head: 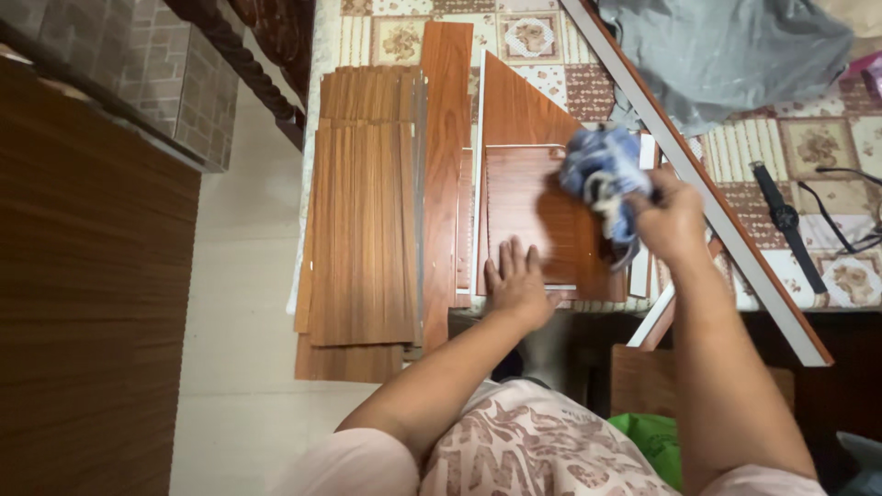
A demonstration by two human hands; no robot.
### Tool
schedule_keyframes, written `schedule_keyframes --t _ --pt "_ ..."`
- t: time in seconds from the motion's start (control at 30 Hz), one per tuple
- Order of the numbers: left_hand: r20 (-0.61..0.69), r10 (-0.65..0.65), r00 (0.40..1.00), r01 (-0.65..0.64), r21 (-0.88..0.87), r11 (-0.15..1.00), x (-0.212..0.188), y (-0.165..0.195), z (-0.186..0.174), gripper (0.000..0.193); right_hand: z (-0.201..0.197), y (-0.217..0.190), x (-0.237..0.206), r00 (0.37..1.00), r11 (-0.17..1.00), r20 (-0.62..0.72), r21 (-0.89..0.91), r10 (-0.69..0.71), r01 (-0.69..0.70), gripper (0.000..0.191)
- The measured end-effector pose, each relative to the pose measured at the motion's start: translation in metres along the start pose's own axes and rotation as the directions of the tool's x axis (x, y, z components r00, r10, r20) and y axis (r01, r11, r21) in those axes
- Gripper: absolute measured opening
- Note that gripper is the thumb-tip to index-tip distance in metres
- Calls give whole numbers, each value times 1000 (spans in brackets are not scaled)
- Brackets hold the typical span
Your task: The person wipes wood-look panels with a blue cloth and places them into a green plastic bag. The person repeatedly picks up panels, wipes their surfaces, and stacks them inside the bag.
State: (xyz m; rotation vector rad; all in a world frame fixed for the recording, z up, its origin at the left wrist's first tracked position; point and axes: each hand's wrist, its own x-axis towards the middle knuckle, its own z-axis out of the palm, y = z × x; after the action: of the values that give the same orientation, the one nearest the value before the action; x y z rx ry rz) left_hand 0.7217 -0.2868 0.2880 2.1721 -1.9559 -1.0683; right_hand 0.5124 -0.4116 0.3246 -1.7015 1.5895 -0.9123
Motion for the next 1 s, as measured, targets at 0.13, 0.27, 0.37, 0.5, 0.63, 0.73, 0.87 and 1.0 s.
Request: schedule_keyframes --t 0.13,0.27,0.37,0.5,0.63,0.73,0.87,1.0 --pt "-163 -259 952 188 -356 915 5 0 6 103 46 -8 -9 956 982 252 -66 -153 175 36" --pt "-114 -487 866 333 -596 731 45 -12 20 90 83 -7 -39 952 872 151 -384 -266 304 69" --pt "-227 -478 849 89 -829 552 73 -34 39 72 79 -2 -33 981 924 134 -336 -142 180 61" --pt "-73 -212 974 -13 -963 270 80 -33 57 40 57 1 -19 980 994 195 -107 32 -11 52" --pt "-47 -163 986 -5 -969 246 66 -31 47 46 57 -3 -55 931 938 259 -169 -256 304 47" --pt "-48 -108 993 -24 -977 213 57 -37 43 53 70 -3 -84 891 868 275 -248 -362 429 47" --pt "7 -97 995 30 -973 231 58 -45 45 45 94 1 -47 892 828 247 -340 -378 445 46" --pt "16 -155 988 71 -931 357 57 -47 44 44 125 -11 37 919 841 188 -371 -347 393 42"
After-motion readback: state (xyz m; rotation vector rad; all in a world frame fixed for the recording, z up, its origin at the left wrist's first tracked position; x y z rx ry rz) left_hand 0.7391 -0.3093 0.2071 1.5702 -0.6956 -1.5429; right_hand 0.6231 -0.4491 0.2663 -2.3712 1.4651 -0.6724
